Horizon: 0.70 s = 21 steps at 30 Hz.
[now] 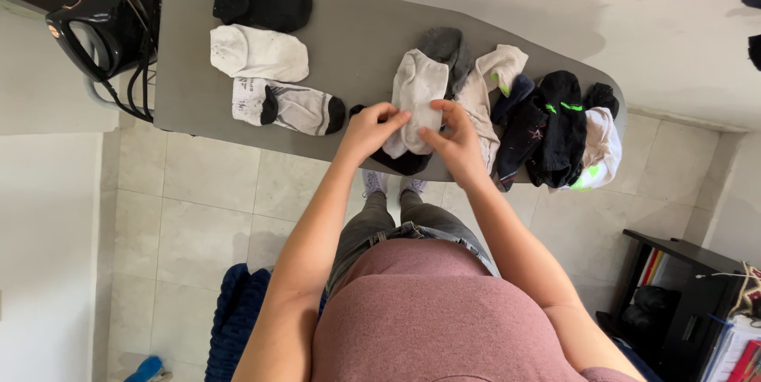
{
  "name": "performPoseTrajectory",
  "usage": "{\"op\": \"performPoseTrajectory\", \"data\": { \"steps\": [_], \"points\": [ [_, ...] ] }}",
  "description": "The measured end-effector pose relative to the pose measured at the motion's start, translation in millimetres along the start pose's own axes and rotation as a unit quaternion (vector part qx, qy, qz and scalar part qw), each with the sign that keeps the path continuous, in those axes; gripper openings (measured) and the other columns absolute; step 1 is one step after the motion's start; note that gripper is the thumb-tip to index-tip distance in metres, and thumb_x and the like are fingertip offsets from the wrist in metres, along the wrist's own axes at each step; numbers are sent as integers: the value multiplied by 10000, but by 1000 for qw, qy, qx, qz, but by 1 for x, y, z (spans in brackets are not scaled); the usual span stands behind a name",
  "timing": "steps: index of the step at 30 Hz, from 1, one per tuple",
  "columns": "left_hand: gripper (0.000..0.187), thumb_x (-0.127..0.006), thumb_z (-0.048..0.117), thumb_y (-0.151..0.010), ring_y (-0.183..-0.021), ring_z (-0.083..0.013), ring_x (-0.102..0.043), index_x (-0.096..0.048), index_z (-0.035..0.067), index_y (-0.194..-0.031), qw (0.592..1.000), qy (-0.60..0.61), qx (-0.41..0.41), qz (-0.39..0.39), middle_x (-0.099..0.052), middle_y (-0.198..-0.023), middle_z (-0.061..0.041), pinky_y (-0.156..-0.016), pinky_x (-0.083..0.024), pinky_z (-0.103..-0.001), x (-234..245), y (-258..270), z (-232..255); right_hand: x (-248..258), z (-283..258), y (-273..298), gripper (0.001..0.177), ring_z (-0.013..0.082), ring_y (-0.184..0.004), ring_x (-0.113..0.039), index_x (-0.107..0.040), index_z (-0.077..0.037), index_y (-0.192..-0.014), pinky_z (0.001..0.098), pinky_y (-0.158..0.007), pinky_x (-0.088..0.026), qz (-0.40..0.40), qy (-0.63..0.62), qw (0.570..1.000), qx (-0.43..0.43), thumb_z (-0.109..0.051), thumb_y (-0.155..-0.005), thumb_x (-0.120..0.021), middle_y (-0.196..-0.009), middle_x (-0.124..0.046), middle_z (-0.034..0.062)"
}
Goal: Fold various pairs of socks on an ironing board and place them in an organizer.
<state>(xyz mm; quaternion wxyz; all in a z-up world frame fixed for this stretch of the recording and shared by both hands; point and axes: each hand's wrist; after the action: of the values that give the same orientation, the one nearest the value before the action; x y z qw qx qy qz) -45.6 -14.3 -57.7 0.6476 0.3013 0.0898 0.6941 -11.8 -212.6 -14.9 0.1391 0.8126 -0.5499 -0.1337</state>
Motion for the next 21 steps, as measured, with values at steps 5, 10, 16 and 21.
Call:
{"op": "performPoseTrajectory", "data": {
  "steps": [5, 10, 16, 21],
  "points": [
    [198, -751, 238, -913, -1110, -270, -643, -724, 133, -1080, 955, -165, -151, 193, -682, -1133, -61, -951, -517, -383, 5, -2, 24, 22, -29, 8, 470, 95, -895, -642, -577, -34, -1347, 237, -767, -546, 25, -36, 990, 136, 101, -897, -599, -1318, -598, 61],
    [330, -734, 105, -872, -1130, -324, -562, -681, 82, -1196, 904, -174, -328, 213, -645, -1174, -96, -944, -495, -420, 0, -29, 49, 67, -27, 20, 450, 74, -762, -539, -645, -64, -1289, 225, -660, -450, 186, 87, 962, 179, 124, -922, -465, -1074, -609, 72],
    [254, -797, 210, -808, -1056, -314, -570, -674, 97, -1000, 890, -281, -312, 178, -641, -1048, -75, -867, -486, -442, -19, -66, 49, 58, -63, 36, 354, 328, -982, -611, -705, -102, -1119, 417, -813, -521, 184, 568, 765, 241, -4, -780, -689, -1166, -628, 118],
    [119, -768, 137, -898, -1028, -280, -609, -675, 128, -972, 883, -330, -286, 170, -686, -1007, -23, -885, -476, -448, -25, -87, 32, 38, -79, 35, 282, 330, -1138, -619, -688, -77, -1161, 425, -944, -526, 142, 465, 817, 311, -22, -884, -697, -1240, -641, 115]
  ]
}}
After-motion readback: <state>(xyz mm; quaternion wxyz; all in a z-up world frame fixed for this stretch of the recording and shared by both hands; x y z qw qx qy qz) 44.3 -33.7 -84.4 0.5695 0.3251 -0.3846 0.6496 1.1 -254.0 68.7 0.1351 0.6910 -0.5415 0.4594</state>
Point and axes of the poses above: each hand's wrist, its own y-axis away from the middle knuckle, its own x-axis out of the back of the hand, z = x × y
